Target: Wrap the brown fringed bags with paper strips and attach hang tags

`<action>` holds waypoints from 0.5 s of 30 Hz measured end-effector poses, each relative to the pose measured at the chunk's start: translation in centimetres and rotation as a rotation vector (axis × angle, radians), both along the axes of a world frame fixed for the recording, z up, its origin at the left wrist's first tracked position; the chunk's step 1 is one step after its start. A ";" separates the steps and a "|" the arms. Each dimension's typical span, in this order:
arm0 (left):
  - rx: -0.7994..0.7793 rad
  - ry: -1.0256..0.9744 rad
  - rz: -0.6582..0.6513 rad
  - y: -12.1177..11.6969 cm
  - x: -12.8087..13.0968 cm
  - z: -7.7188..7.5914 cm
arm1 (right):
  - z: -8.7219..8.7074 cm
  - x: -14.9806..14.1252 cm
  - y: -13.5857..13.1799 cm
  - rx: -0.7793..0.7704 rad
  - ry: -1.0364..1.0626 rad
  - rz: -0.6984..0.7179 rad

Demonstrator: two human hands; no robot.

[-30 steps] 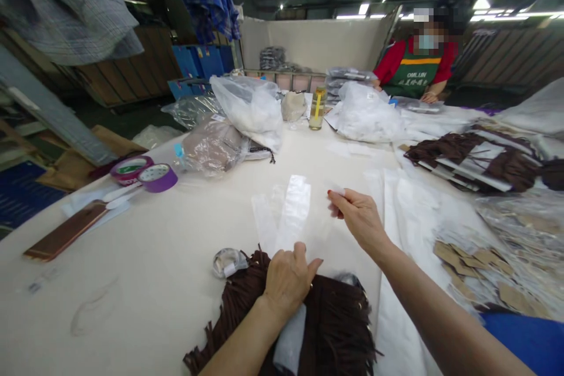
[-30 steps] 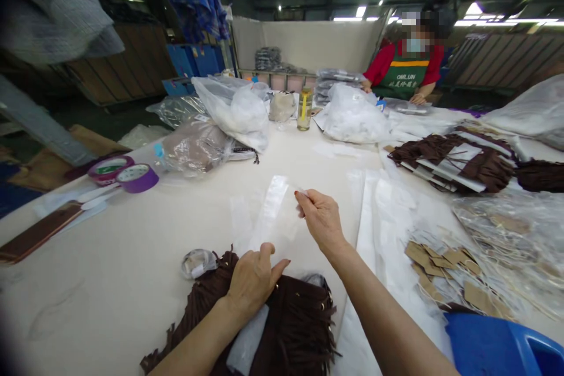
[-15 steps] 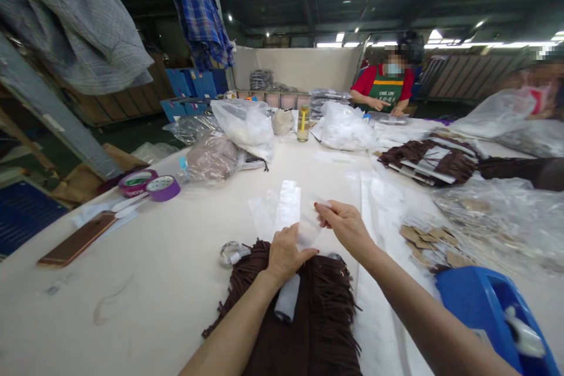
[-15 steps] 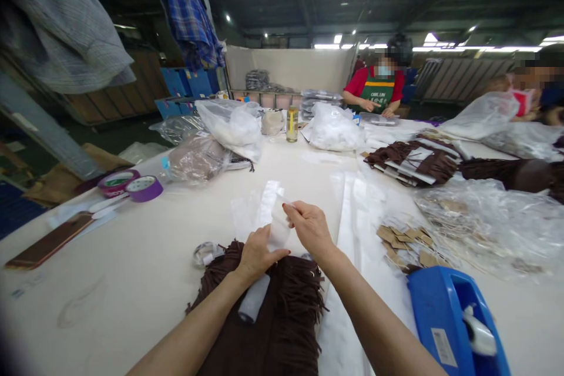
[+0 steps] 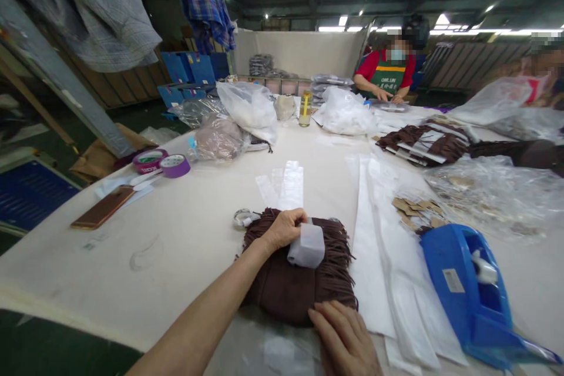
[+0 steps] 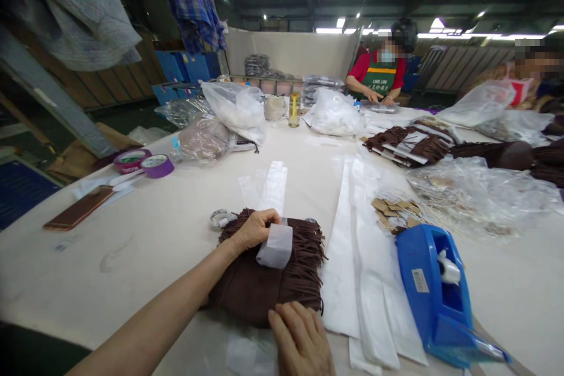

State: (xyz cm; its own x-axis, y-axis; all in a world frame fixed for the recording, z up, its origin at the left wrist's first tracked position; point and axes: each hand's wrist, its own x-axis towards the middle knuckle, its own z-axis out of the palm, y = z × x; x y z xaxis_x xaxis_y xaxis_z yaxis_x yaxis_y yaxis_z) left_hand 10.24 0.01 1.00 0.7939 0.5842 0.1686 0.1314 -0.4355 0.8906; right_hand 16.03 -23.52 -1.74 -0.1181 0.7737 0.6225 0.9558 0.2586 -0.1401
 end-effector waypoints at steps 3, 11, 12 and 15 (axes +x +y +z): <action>0.063 -0.004 -0.056 -0.5 -1.0 0.1 | -0.1 0.1 0.6 -0.057 0.124 -0.063; 0.303 0.002 -0.226 -2.7 -4.0 1.0 | -0.2 -0.3 1.4 -0.023 0.252 -0.086; 0.337 0.008 -0.242 -3.1 -4.4 1.1 | -0.2 -0.3 1.4 -0.027 0.271 -0.091; 0.496 0.062 -0.278 -3.9 -5.7 1.1 | 0.0 -0.2 1.9 -0.031 0.349 -0.127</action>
State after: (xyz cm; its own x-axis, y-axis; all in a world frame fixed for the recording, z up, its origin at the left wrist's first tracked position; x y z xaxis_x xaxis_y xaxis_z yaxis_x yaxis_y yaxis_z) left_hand 4.54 -3.91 2.15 0.9236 0.2143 0.3180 -0.0030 -0.8251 0.5649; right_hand 15.83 -21.63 -1.75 0.1953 0.7879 0.5840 0.8732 0.1314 -0.4693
